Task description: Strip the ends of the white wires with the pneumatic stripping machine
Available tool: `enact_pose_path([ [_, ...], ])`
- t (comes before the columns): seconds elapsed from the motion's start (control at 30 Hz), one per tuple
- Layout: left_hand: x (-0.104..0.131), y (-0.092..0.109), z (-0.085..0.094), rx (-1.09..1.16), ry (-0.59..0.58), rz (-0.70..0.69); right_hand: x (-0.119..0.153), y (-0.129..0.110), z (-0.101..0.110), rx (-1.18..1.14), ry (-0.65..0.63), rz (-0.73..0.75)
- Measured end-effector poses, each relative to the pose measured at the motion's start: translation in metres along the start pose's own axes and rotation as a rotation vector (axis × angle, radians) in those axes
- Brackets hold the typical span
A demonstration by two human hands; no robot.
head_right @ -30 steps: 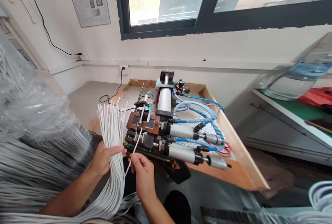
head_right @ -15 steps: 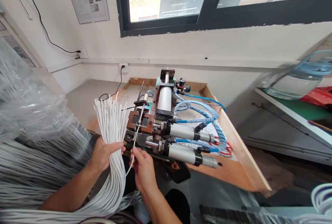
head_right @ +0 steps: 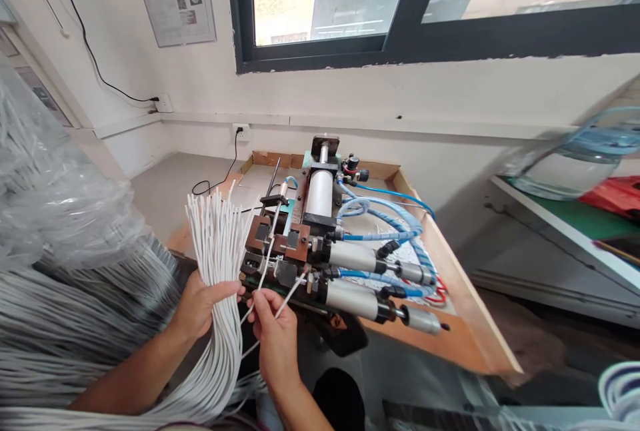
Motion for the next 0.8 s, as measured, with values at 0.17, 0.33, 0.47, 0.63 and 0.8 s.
enact_pose_path([
  [0.17, 0.000, 0.003, 0.001, 0.055, 0.037, 0.041, -0.003, -0.001, 0.003, -0.030, 0.056, -0.048],
  [0.33, -0.002, 0.005, 0.000, 0.059, 0.046, 0.030, -0.006, -0.003, 0.001, -0.068, 0.100, -0.093],
  [0.47, -0.003, 0.000, 0.002, 0.005, 0.051, 0.004, -0.006, 0.001, -0.001, -0.089, 0.088, -0.142],
  [0.63, 0.004, -0.005, -0.001, -0.102, 0.028, -0.041, -0.006, 0.006, -0.015, -0.111, -0.082, -0.169],
  [0.8, 0.010, -0.010, -0.001, -0.140, 0.057, -0.034, -0.007, 0.005, -0.009, 0.007, -0.087, 0.000],
])
Point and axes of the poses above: each hand's wrist, its own x-axis away from the middle knuckle, its own z-axis out of the back of the hand, y = z × x, the point moved 6 cm from there along -x, towards the middle knuckle, and after that the axes turned 15 degrees about z, right-handed, at the moved point
